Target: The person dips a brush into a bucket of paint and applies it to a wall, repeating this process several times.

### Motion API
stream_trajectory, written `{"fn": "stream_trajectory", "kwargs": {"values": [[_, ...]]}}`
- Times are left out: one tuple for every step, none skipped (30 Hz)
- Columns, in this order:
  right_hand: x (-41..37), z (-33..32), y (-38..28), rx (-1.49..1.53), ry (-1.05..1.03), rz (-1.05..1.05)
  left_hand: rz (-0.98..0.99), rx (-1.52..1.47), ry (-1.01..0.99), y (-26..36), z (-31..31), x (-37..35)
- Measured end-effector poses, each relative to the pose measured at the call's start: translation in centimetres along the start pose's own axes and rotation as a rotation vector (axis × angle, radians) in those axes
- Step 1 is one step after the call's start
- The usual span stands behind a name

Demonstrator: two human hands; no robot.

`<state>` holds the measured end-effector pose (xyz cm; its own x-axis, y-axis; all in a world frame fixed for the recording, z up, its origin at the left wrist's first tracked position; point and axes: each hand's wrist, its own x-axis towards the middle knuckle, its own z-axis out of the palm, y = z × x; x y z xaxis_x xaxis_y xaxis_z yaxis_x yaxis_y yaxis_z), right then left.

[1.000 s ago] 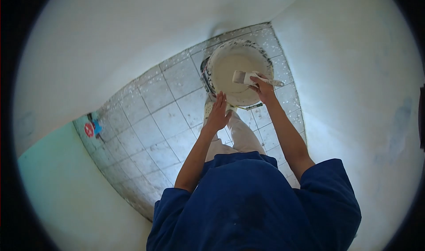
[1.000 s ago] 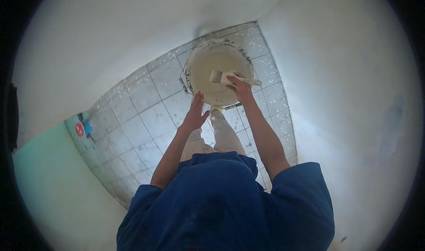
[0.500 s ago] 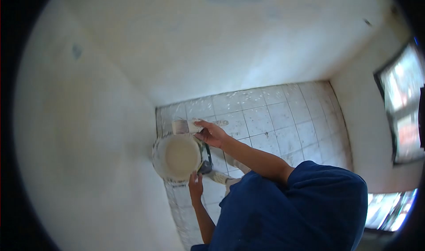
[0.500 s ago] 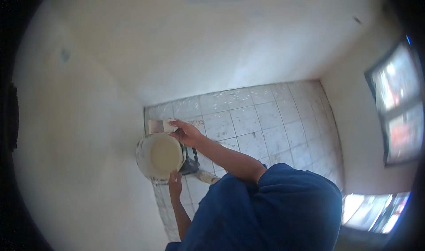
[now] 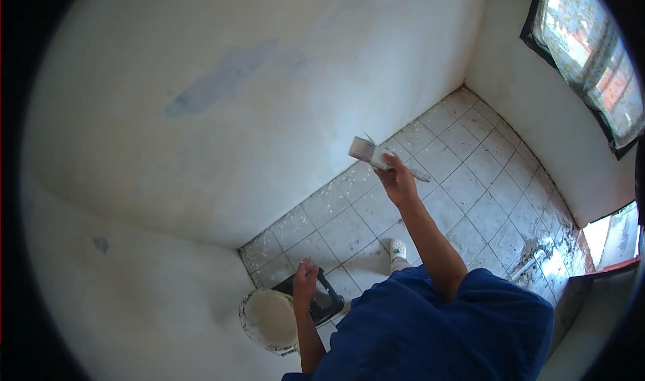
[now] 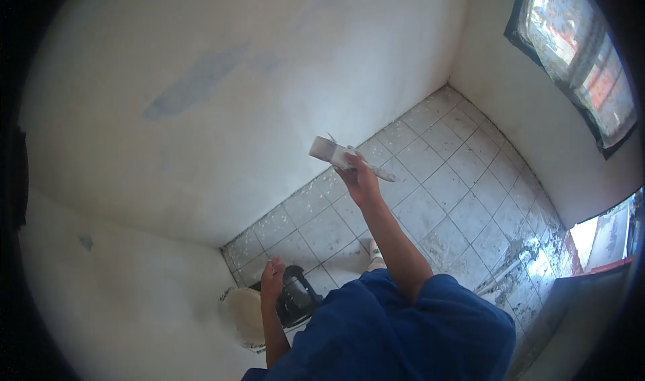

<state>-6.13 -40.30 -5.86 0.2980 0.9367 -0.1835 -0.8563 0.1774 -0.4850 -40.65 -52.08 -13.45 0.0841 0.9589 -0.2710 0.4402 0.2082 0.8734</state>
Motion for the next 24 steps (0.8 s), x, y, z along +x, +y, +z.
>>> {"fn": "stream_trajectory", "kwargs": {"values": [[0.9, -1.0, -1.6, -0.009, 0.022, -0.028, 0.034, -0.019, -0.013, 1.7, 1.2, 1.9], [1.6, -2.0, -2.9, -0.019, 0.048, -0.05, 0.061, -0.037, -0.025, 3.3, 2.5, 3.4], [2.4, -2.9, -4.1, -0.009, 0.098, -0.066, 0.074, -0.039, -0.044, 4.9, 3.8, 5.1], [3.4, -3.9, -5.3, 0.004, 0.116, -0.076, 0.084, -0.04, -0.064, 6.5, 5.1, 6.7], [4.2, -4.9, -6.2, 0.014, 0.135, -0.085, 0.092, -0.043, -0.084, 7.7, 6.1, 7.9], [4.9, -5.7, -6.9, 0.024, 0.156, -0.095, 0.091, -0.025, -0.108, 9.0, 7.0, 9.0], [5.6, -6.3, -7.5, 0.027, 0.175, -0.1, 0.092, -0.008, -0.132, 10.4, 7.8, 9.9], [6.5, -6.9, -8.1, 0.023, 0.192, -0.103, 0.099, 0.007, -0.155, 11.6, 8.5, 10.7], [7.4, -7.5, -8.5, 0.02, 0.207, -0.109, 0.098, -0.001, -0.166, 12.3, 9.2, 11.5], [8.3, -7.9, -8.7, 0.022, 0.221, -0.116, 0.099, -0.006, -0.177, 12.7, 9.6, 12.2], [9.2, -7.8, -9.0, 0.018, 0.226, -0.131, 0.101, -0.007, -0.187, 13.1, 9.7, 13.0], [10.0, -7.7, -9.1, 0.019, 0.237, -0.144, 0.099, -0.007, -0.189, 13.5, 9.6, 13.8], [10.3, -7.5, -9.2, 0.022, 0.25, -0.157, 0.095, -0.002, -0.193, 14.1, 9.5, 14.1], [11.1, -7.4, -9.0, 0.033, 0.257, -0.162, 0.09, 0.003, -0.2, 14.4, 9.3, 14.7], [12.0, -7.3, -8.8, 0.044, 0.267, -0.169, 0.079, 0.006, -0.216, 14.8, 9.1, 15.7], [13.1, -7.3, -8.7, 0.052, 0.277, -0.177, 0.084, 0.008, -0.226, 15.0, 9.0, 16.8], [14.1, -7.3, -8.4, 0.058, 0.285, -0.178, 0.085, 0.009, -0.238, 15.2, 8.9, 18.1], [14.9, -7.3, -8.3, 0.067, 0.296, -0.187, 0.085, 0.015, -0.251, 15.5, 8.7, 19.1], [15.8, -7.2, -8.0, 0.073, 0.31, -0.197, 0.107, -0.024, -0.274, 15.1, 8.6, 20.6], [16.6, -6.9, -7.8, 0.081, 0.328, -0.208, 0.099, -0.006, -0.294, 15.9, 8.2, 21.9], [17.6, -6.6, -7.6, 0.081, 0.356, -0.23, 0.096, 0.008, -0.315, 17.1, 8.0, 23.5], [18.5, -6.3, -7.5, 0.082, 0.352, -0.244, 0.096, 0.016, -0.338, 17.9, 8.1, 25.1], [19.5, -6.1, -7.5, 0.078, 0.346, -0.258, 0.118, -0.013, -0.368, 17.9, 8.1, 27.1], [20.3, -6.1, -7.3, 0.075, 0.343, -0.266, 0.141, 0.003, -0.388, 18.0, 8.0, 28.7]]}}
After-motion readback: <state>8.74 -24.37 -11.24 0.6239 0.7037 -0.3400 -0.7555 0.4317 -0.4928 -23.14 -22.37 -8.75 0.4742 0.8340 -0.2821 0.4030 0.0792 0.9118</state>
